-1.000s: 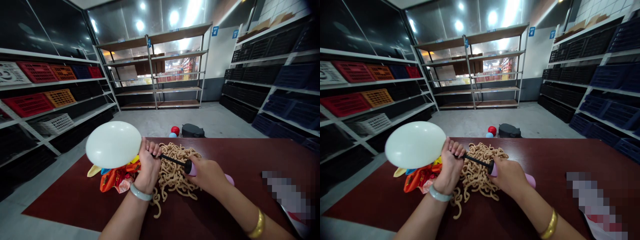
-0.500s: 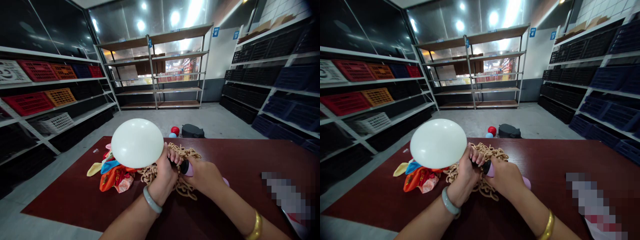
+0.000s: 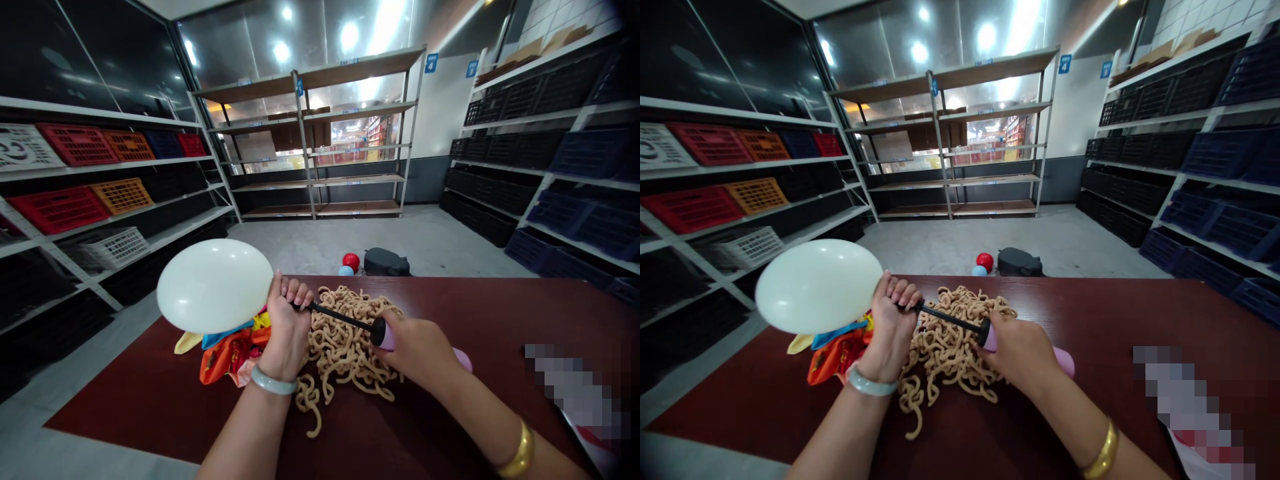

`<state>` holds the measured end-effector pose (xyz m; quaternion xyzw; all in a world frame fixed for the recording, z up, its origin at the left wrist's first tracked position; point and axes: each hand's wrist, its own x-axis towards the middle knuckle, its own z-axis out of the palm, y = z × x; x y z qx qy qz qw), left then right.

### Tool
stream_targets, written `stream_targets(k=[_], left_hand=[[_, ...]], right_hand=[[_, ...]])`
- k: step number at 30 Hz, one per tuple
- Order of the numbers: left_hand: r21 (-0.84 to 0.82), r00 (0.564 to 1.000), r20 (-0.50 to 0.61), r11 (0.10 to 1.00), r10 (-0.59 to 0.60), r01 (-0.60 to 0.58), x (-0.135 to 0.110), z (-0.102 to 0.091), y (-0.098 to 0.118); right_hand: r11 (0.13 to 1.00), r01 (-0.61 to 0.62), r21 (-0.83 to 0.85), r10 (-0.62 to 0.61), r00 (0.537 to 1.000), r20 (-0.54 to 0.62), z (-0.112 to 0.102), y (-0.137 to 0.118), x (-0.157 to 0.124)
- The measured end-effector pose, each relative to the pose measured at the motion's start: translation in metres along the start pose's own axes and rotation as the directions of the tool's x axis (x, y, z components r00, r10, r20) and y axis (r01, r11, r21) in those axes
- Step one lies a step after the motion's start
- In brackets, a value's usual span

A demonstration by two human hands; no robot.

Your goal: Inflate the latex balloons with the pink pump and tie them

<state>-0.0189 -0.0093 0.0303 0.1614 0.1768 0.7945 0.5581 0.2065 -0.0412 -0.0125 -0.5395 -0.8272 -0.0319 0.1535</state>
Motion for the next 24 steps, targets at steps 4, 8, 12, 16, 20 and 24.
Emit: stream_targets(k=[4, 8, 12, 16, 20, 24], left_hand=[[0.021, 0.999, 0.013, 0.999, -0.040, 0.040, -0.022, 0.007, -0.032], [0.067, 0.992, 0.034, 0.990, -0.125, 0.123, -0.046, 0.013, -0.064], [0.080, 0.987, 0.042, 0.985, -0.157, 0.154, -0.061, 0.016, -0.082], [0.067, 0.983, 0.045, 0.983, -0.177, 0.174, -0.058, 0.014, -0.081], [0.033, 0.979, 0.036, 0.979, -0.200, 0.199, -0.034, 0.006, -0.054], [-0.025, 0.995, 0.044, 0.996, -0.086, 0.087, -0.005, -0.001, -0.009]], right_hand=[[1.000, -0.011, 0.000, 0.011, 1.000, 0.007, 0.001, -0.005, -0.001], [1.000, -0.007, 0.017, 0.007, 1.000, -0.002, 0.001, -0.010, 0.000], [1.000, -0.021, 0.016, 0.021, 1.000, -0.004, -0.002, -0.012, -0.001], [0.999, -0.007, 0.046, 0.007, 1.000, -0.017, -0.002, -0.014, -0.001], [0.997, 0.001, 0.071, 0.000, 1.000, -0.016, 0.001, -0.012, 0.000], [0.998, 0.014, 0.056, -0.013, 1.000, -0.009, 0.004, -0.004, 0.002]])
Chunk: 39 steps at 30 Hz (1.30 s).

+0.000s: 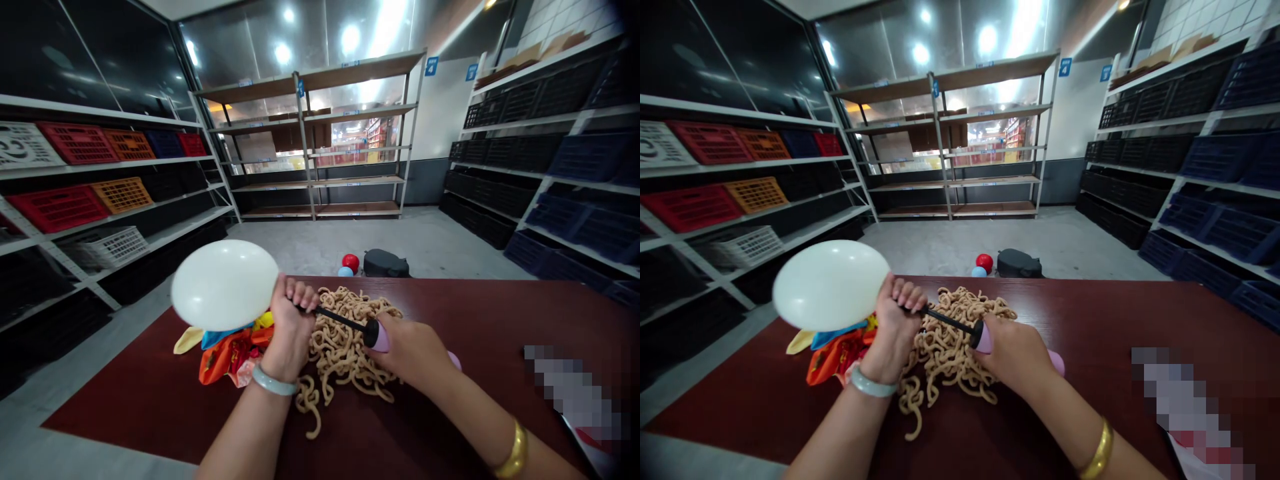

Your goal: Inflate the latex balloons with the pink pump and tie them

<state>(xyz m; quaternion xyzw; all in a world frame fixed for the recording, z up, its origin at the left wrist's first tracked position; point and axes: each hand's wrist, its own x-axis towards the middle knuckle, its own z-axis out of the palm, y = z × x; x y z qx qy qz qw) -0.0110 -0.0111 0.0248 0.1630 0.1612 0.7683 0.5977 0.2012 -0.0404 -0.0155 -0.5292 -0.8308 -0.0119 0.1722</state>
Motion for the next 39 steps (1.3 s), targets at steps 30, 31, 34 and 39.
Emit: stream_targets(k=[30, 31, 34, 39], left_hand=[[0.059, 0.976, -0.086, 0.977, -0.200, 0.206, -0.018, -0.004, -0.067], [0.038, 0.974, -0.097, 0.977, -0.207, 0.211, -0.012, -0.006, -0.059], [-0.007, 0.990, -0.079, 0.993, -0.116, 0.115, 0.006, -0.009, -0.025], [0.004, 0.997, 0.011, 0.997, 0.078, -0.078, 0.012, -0.006, 0.018]], right_hand=[[0.997, -0.076, -0.003, 0.075, 0.991, 0.114, -0.002, -0.002, 0.001], [0.997, -0.081, -0.006, 0.081, 0.989, 0.127, -0.002, -0.001, 0.002], [0.998, -0.067, -0.013, 0.068, 0.991, 0.114, -0.006, 0.001, 0.002], [0.999, -0.026, -0.039, 0.028, 0.999, 0.043, -0.013, 0.006, 0.001]])
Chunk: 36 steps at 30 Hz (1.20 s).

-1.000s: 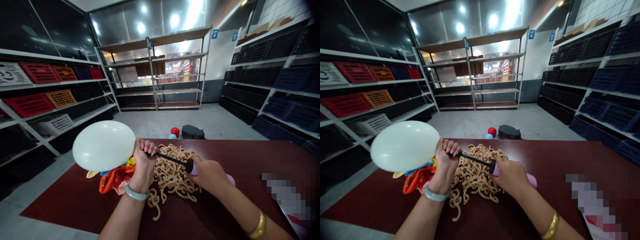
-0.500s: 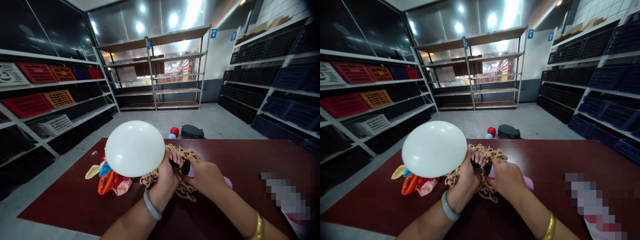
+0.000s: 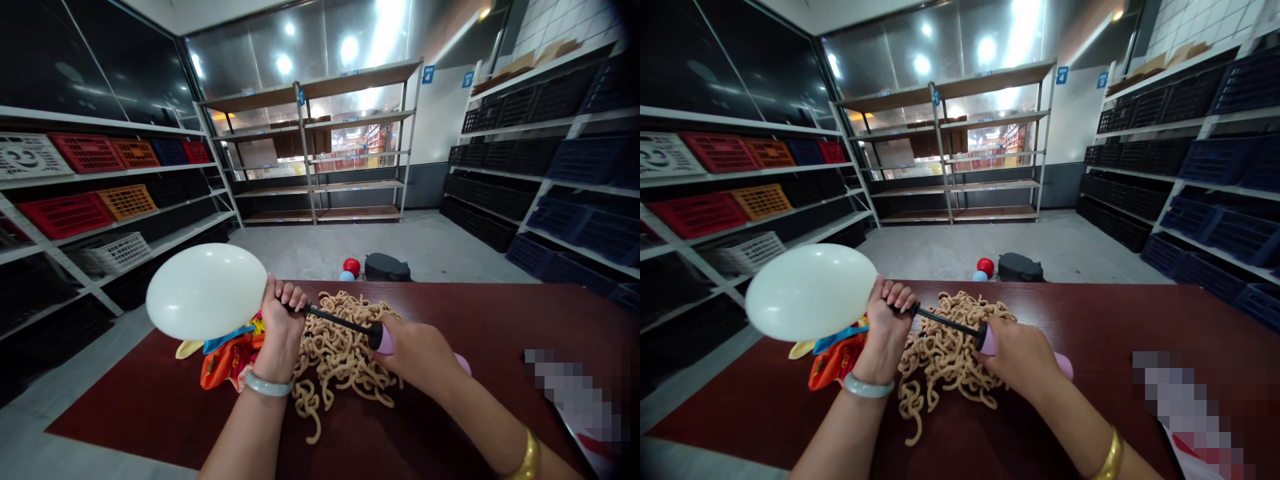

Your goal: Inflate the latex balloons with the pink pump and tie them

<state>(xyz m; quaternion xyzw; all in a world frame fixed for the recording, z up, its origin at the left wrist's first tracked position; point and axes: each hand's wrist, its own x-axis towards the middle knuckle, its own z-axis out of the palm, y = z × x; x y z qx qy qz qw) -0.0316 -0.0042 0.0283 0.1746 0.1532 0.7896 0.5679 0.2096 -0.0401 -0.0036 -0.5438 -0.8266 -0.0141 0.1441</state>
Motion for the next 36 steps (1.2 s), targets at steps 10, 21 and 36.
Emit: stream_targets(k=[10, 21, 36], left_hand=[[0.020, 0.990, 0.028, 0.990, -0.141, 0.141, -0.037, 0.007, -0.071], [0.122, 0.982, 0.018, 0.975, -0.189, 0.185, -0.056, 0.011, -0.094], [0.112, 0.995, -0.053, 0.989, -0.090, 0.096, -0.040, 0.010, -0.076]], right_hand=[[0.999, -0.007, -0.033, 0.005, 0.999, -0.042, 0.005, -0.001, -0.001], [0.999, 0.024, 0.035, -0.023, 0.999, -0.030, 0.004, -0.011, -0.002], [0.985, 0.169, 0.032, -0.165, 0.981, -0.100, 0.007, -0.021, -0.005]])
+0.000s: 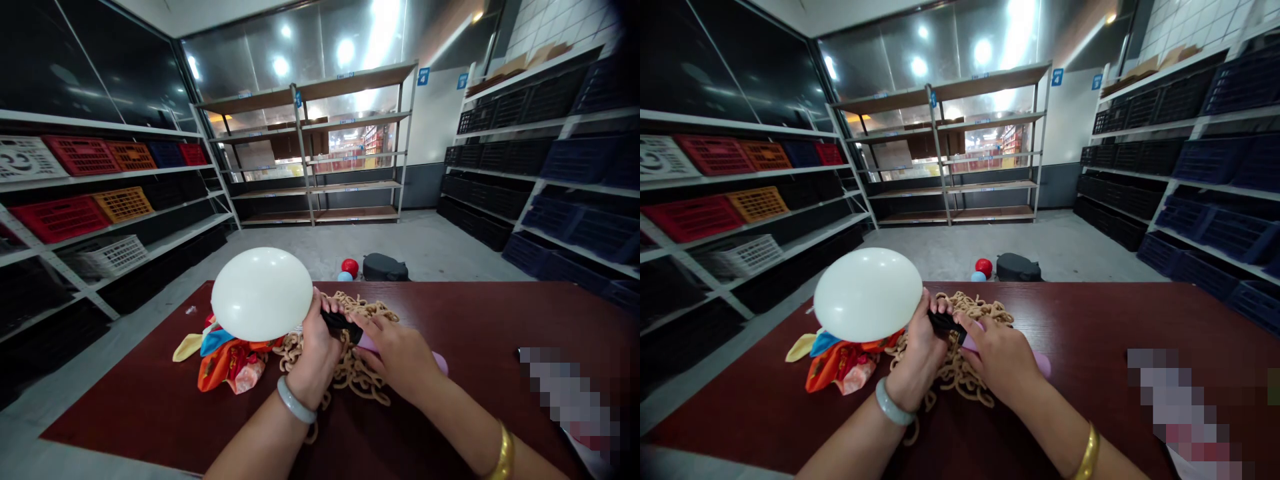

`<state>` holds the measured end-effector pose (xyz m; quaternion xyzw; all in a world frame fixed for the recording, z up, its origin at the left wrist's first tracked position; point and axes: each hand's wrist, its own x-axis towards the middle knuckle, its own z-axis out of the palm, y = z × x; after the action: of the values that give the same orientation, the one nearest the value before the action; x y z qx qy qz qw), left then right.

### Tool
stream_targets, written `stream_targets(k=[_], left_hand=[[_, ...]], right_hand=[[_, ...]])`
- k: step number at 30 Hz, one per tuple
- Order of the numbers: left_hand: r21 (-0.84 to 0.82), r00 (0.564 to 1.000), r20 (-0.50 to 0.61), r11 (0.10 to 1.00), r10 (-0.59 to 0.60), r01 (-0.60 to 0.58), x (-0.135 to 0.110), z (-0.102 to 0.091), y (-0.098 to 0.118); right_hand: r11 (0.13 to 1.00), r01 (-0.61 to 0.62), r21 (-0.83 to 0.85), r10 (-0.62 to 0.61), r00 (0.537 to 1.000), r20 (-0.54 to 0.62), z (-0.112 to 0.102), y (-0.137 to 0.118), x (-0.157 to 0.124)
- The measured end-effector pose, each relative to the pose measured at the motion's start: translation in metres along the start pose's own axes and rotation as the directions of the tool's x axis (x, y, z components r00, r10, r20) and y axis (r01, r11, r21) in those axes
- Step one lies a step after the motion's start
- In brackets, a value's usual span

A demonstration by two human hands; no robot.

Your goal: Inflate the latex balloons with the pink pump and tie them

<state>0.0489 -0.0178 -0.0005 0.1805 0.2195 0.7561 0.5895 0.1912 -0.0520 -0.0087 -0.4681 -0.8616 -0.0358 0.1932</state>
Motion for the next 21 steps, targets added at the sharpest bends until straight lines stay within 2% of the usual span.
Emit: stream_targets(k=[3, 6, 9, 12, 15, 18, 21], left_hand=[[0.002, 0.993, -0.037, 0.994, 0.109, -0.109, 0.011, -0.006, 0.012], [-0.018, 0.979, -0.068, 0.981, 0.194, -0.195, 0.027, -0.017, 0.033], [0.003, 0.972, -0.075, 0.975, 0.224, -0.224, 0.038, -0.025, 0.046], [0.073, 0.979, -0.054, 0.979, 0.195, -0.191, 0.039, -0.027, 0.044], [0.140, 0.994, 0.009, 0.984, 0.111, -0.112, 0.034, -0.024, 0.034], [0.217, 0.996, 0.077, 0.974, 0.054, -0.070, 0.028, -0.022, 0.025], [0.280, 0.995, 0.101, 0.960, -0.008, -0.020, 0.024, -0.021, 0.021]], right_hand=[[1.000, 0.001, -0.007, -0.001, 1.000, -0.015, 0.000, 0.000, -0.001], [1.000, -0.004, -0.005, 0.004, 0.999, -0.037, 0.000, 0.011, -0.001], [0.994, -0.107, -0.002, 0.107, 0.991, -0.083, -0.003, 0.033, 0.004], [0.955, -0.291, -0.048, 0.287, 0.954, -0.086, -0.006, 0.062, 0.008], [0.891, -0.434, -0.133, 0.436, 0.900, -0.023, -0.004, 0.090, 0.009], [0.839, -0.503, -0.209, 0.529, 0.843, 0.096, 0.000, 0.110, 0.007], [0.819, -0.529, -0.224, 0.568, 0.803, 0.183, 0.005, 0.121, 0.003]])
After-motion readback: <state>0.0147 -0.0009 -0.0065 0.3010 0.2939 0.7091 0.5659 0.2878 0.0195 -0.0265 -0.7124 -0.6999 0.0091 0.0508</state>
